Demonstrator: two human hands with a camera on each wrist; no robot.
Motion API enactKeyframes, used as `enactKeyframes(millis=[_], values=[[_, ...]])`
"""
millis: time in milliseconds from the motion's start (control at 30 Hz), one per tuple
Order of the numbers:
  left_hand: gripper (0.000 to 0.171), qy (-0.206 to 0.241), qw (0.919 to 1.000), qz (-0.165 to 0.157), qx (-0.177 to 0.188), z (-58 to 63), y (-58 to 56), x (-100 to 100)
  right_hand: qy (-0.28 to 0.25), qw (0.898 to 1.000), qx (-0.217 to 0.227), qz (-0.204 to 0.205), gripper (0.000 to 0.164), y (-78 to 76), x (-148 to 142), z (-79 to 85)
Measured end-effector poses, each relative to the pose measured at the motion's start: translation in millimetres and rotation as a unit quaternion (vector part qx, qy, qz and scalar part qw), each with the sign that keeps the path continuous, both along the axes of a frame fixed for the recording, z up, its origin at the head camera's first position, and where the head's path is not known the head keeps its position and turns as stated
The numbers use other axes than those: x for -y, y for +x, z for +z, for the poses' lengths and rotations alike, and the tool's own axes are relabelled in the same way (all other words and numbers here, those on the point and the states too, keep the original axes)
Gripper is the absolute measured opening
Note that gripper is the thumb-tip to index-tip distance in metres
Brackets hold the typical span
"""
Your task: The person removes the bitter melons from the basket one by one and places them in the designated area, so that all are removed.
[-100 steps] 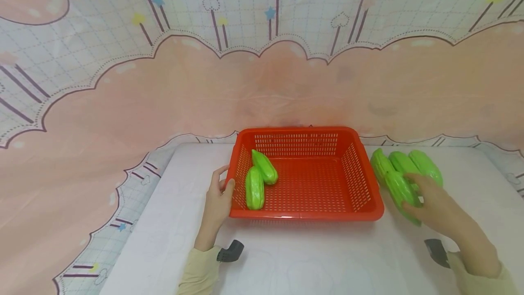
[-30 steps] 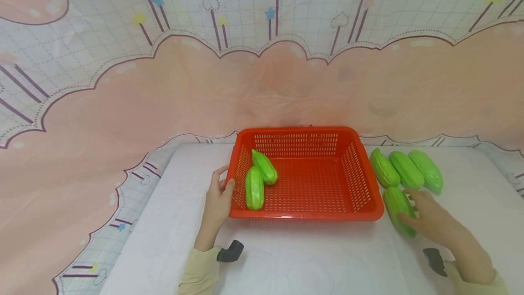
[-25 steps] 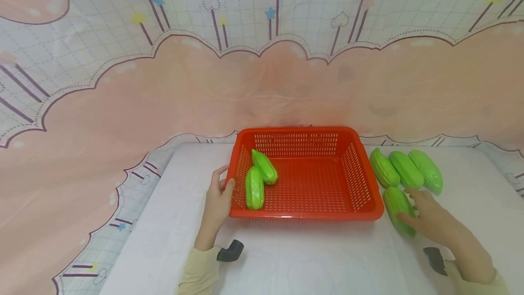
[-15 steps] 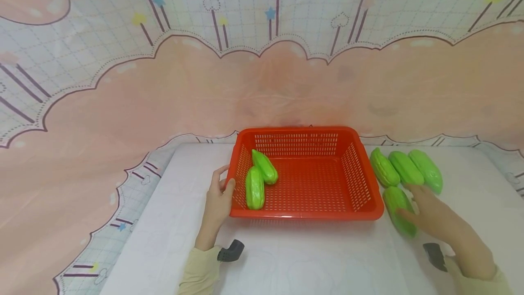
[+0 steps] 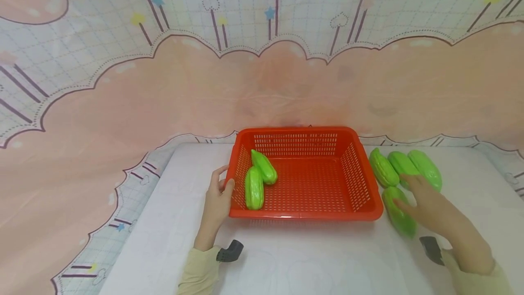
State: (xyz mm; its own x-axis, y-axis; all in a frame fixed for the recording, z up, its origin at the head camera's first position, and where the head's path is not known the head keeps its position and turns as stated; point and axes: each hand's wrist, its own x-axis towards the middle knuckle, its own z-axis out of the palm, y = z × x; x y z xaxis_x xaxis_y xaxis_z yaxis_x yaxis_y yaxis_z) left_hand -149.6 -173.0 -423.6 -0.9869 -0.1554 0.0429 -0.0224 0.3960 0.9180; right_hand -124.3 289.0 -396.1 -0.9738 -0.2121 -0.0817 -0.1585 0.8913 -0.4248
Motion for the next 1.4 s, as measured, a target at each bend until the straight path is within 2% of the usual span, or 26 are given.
enactKeyframes(millis=[567,933,1400], values=[[0.043,0.005,1.0,-0.001,0.0,0.1,-0.5,-0.5,-0.007,0.999,-0.023,0.021,0.071,-11.0,17.9,23.2],[0.043,0.0,1.0,0.001,-0.001,-0.2,-0.6,-0.3,0.001,0.998,-0.055,0.036,0.067,-17.2,33.1,35.4],[0.043,0.003,1.0,0.0,-0.002,0.0,-0.4,-0.1,0.03,0.996,-0.074,0.047,0.063,-22.7,55.8,46.6]])
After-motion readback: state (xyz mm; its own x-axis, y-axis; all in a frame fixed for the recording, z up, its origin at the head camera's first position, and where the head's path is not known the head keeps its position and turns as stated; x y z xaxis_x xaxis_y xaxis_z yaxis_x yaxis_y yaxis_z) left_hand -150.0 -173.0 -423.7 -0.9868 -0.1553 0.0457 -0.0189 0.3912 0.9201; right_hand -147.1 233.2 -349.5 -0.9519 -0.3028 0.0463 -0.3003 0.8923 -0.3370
